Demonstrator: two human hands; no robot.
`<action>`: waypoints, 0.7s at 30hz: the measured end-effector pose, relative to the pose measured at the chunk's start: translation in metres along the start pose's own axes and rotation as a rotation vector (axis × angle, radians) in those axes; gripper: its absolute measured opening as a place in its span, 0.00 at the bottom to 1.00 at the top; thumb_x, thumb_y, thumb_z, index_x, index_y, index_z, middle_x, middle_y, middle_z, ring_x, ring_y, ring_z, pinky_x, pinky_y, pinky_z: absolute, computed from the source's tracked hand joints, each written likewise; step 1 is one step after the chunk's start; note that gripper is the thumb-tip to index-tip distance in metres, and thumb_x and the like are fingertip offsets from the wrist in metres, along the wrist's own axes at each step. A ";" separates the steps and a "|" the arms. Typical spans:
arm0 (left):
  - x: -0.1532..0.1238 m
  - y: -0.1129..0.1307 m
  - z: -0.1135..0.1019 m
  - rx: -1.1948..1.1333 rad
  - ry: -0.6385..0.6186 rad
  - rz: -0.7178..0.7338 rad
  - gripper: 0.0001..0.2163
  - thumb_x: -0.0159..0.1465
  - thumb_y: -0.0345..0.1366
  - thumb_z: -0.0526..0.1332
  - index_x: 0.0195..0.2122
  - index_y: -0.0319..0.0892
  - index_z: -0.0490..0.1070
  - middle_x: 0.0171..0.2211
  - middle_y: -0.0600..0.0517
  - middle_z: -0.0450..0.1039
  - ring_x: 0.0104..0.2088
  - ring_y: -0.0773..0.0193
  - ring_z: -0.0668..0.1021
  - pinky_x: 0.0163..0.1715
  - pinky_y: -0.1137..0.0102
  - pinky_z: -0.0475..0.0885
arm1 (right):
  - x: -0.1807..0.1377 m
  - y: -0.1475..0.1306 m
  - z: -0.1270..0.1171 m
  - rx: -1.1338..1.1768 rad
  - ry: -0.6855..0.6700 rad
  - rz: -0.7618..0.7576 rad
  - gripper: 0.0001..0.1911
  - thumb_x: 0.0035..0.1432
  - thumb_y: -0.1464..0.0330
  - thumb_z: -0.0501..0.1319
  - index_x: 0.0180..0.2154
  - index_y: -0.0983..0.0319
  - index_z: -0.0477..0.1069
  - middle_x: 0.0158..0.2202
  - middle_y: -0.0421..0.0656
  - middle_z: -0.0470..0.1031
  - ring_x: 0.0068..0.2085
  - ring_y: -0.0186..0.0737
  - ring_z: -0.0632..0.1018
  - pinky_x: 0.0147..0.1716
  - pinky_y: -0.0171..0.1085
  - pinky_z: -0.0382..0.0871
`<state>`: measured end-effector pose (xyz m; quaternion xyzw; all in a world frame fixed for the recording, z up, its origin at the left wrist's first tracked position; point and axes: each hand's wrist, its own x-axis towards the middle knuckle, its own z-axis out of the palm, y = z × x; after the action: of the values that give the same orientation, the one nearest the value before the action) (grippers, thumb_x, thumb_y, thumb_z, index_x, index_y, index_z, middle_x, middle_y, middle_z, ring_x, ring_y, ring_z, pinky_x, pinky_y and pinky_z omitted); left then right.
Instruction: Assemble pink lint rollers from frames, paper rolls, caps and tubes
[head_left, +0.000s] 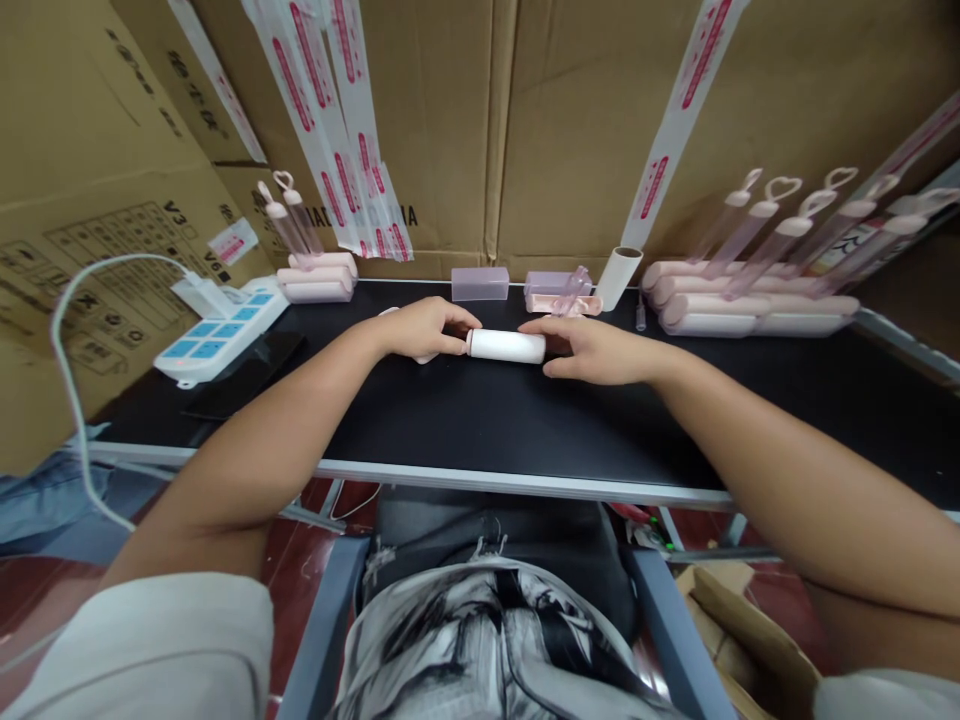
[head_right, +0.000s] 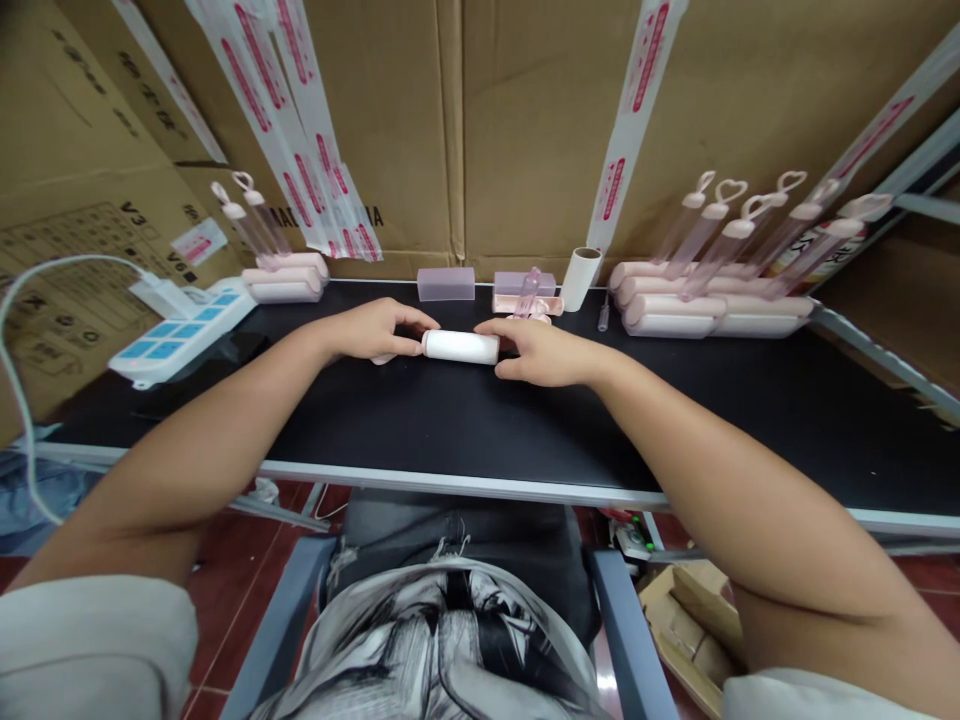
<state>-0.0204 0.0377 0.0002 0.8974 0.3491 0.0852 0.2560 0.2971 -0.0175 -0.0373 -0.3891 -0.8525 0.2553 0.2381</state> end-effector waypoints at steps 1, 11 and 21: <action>0.000 -0.001 0.000 0.000 0.003 -0.001 0.22 0.60 0.38 0.69 0.57 0.43 0.84 0.50 0.50 0.87 0.48 0.59 0.86 0.54 0.68 0.76 | -0.001 0.001 -0.005 0.008 -0.025 0.011 0.30 0.56 0.68 0.70 0.62 0.56 0.80 0.51 0.45 0.87 0.46 0.52 0.85 0.52 0.50 0.80; 0.002 -0.004 0.001 0.023 0.009 0.019 0.22 0.61 0.39 0.69 0.57 0.43 0.84 0.51 0.50 0.87 0.50 0.58 0.86 0.55 0.68 0.75 | 0.003 0.003 -0.007 0.083 -0.028 0.021 0.19 0.59 0.63 0.68 0.52 0.55 0.86 0.47 0.43 0.87 0.46 0.52 0.84 0.51 0.50 0.79; 0.002 -0.004 0.001 0.048 0.004 -0.008 0.23 0.61 0.40 0.69 0.58 0.43 0.84 0.52 0.50 0.87 0.51 0.58 0.86 0.56 0.68 0.74 | 0.003 -0.002 -0.010 0.058 -0.074 0.053 0.22 0.61 0.60 0.67 0.54 0.57 0.85 0.49 0.44 0.87 0.50 0.52 0.84 0.55 0.49 0.79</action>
<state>-0.0208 0.0413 -0.0029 0.9018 0.3550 0.0776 0.2339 0.3003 -0.0139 -0.0281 -0.3945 -0.8424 0.3005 0.2107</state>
